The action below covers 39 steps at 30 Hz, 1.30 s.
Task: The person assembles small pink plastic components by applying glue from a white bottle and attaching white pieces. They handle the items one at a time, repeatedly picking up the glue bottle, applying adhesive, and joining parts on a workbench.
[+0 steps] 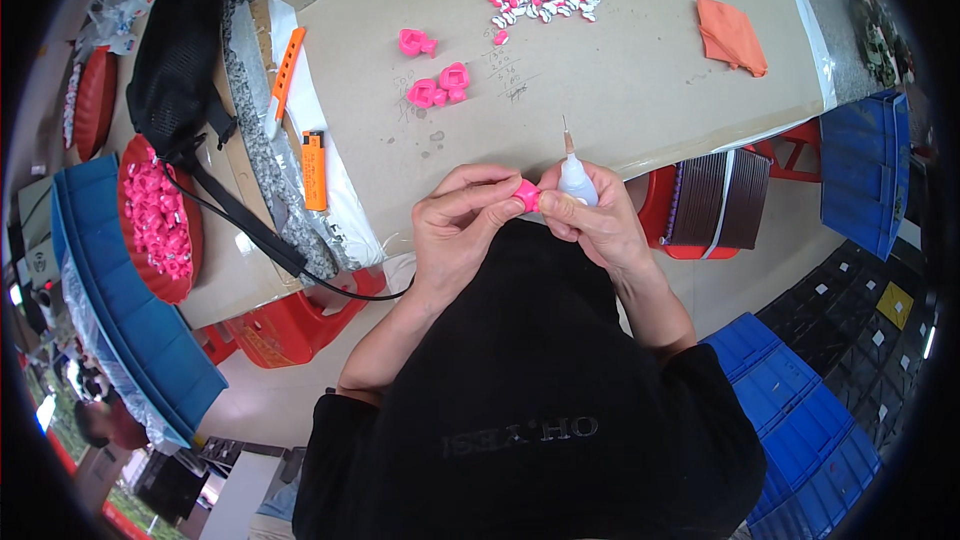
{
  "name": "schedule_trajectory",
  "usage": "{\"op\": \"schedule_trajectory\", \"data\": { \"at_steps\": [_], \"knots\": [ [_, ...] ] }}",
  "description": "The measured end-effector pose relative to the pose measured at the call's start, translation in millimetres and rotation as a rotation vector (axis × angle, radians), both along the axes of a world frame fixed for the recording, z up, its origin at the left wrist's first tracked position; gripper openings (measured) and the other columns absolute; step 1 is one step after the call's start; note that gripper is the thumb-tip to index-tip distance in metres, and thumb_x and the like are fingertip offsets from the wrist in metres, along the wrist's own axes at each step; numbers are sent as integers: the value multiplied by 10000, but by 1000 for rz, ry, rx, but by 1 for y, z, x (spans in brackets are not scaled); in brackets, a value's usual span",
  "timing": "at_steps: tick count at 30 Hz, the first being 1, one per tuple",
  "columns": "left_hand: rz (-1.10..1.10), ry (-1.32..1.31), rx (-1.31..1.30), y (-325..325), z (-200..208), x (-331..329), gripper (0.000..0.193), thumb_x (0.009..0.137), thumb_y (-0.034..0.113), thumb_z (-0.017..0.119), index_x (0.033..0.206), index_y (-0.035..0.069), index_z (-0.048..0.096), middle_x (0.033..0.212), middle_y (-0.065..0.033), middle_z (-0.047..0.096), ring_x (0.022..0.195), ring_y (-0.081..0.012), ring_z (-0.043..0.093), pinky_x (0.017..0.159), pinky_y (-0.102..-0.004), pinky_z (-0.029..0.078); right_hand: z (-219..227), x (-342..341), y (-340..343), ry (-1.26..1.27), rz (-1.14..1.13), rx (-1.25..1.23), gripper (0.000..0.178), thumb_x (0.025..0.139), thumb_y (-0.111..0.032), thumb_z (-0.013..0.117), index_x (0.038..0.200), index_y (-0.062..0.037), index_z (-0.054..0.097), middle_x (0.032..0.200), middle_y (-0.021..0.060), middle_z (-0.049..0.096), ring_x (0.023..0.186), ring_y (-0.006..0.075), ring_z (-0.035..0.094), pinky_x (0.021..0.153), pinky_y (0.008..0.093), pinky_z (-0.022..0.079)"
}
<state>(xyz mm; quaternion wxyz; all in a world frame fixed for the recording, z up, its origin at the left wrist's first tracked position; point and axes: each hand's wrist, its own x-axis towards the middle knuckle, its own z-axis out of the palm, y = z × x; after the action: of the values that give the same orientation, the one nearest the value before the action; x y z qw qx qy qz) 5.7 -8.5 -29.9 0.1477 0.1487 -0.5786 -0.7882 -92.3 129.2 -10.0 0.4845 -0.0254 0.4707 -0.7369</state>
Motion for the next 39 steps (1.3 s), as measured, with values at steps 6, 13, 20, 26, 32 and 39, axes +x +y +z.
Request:
{"op": "schedule_trajectory", "data": {
  "at_steps": [6,13,20,26,32,39],
  "knots": [
    [19,5,53,0,0,-1,194,773,-63,625,960,-17,644,1026,-119,573,887,-161,596,775,-250,507,1,0,-1,2,0,-6,137,827,-114,630,839,11,577,632,-1,486,501,46,385,424,191,270],
    [9,-57,288,1,5,-4,266,790,-64,607,1052,-40,569,1003,-93,563,895,-163,603,797,-277,504,1,1,-6,-16,-31,-23,158,861,-154,593,855,2,567,625,-3,479,500,54,386,434,196,281],
    [7,-3,305,-4,3,-4,284,795,-73,591,1074,-37,555,1029,-76,533,954,-174,585,837,-285,480,-4,0,-4,-15,-66,-36,153,859,-134,592,902,10,562,636,5,488,504,64,408,436,202,298],
    [-7,51,618,-16,8,-6,153,882,92,505,1008,9,533,1010,-70,512,911,-164,549,744,-322,456,-3,-6,1,50,-128,-26,139,859,-114,586,917,8,554,638,8,480,507,70,415,438,202,305],
    [176,-196,459,-52,14,-19,241,910,283,465,904,48,518,913,-66,531,715,-135,526,575,-234,417,-2,-6,1,80,-156,-19,128,855,-109,590,903,4,553,623,9,472,508,74,417,437,209,305],
    [257,-438,-952,-62,22,-45,312,756,117,683,1040,22,599,886,-91,535,547,-126,476,520,-278,408,-1,-8,3,113,-171,-2,120,851,-101,593,894,4,554,618,9,470,513,77,421,441,210,309]
  ]
}}
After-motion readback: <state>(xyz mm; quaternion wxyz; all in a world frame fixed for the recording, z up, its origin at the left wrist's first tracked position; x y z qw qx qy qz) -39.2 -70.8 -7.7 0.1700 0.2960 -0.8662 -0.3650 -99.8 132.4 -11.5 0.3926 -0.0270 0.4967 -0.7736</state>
